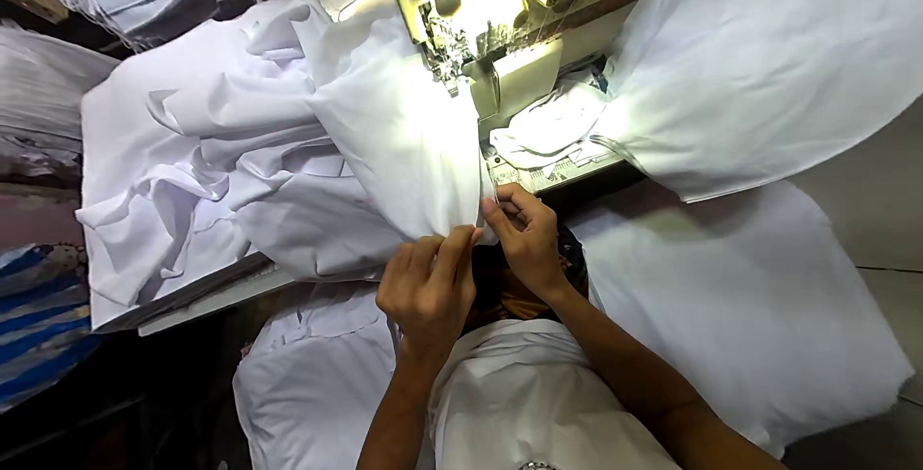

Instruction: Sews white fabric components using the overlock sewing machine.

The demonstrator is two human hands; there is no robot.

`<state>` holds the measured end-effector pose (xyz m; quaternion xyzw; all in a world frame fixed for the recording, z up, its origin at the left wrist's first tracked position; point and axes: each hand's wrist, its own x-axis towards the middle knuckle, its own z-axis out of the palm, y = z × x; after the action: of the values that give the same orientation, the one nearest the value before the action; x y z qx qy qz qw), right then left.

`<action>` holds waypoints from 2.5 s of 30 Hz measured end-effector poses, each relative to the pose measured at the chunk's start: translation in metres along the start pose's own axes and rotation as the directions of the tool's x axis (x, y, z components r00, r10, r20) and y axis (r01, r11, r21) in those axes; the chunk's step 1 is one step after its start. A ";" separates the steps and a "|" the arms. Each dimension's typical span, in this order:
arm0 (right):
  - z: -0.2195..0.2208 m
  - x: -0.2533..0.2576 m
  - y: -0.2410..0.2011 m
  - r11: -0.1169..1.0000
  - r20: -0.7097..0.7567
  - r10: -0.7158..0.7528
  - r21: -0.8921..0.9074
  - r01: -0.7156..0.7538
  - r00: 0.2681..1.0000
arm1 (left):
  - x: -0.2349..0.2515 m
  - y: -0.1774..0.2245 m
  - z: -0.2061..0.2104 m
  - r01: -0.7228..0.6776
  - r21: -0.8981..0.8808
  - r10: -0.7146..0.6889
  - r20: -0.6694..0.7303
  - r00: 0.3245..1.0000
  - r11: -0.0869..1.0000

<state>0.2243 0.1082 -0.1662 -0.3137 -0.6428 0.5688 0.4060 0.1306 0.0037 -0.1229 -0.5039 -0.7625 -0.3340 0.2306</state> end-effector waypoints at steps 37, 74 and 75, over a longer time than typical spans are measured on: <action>-0.003 -0.005 0.010 0.999 -0.008 0.049 -0.001 -0.049 0.999 | -0.029 0.006 0.028 -0.061 -0.001 0.061 0.159 0.985 0.998; 0.000 0.012 0.007 0.999 -0.036 -0.033 -0.033 0.032 0.999 | -0.006 0.010 0.021 -0.039 -0.180 0.069 0.163 0.984 0.983; 0.000 0.012 0.006 0.999 -0.039 -0.035 -0.037 0.034 0.999 | -0.006 0.011 0.024 -0.045 -0.183 0.075 0.162 0.984 0.982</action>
<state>0.2187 0.1197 -0.1705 -0.3212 -0.6504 0.5436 0.4223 0.1430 0.0210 -0.1403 -0.5717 -0.7307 -0.3501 0.1291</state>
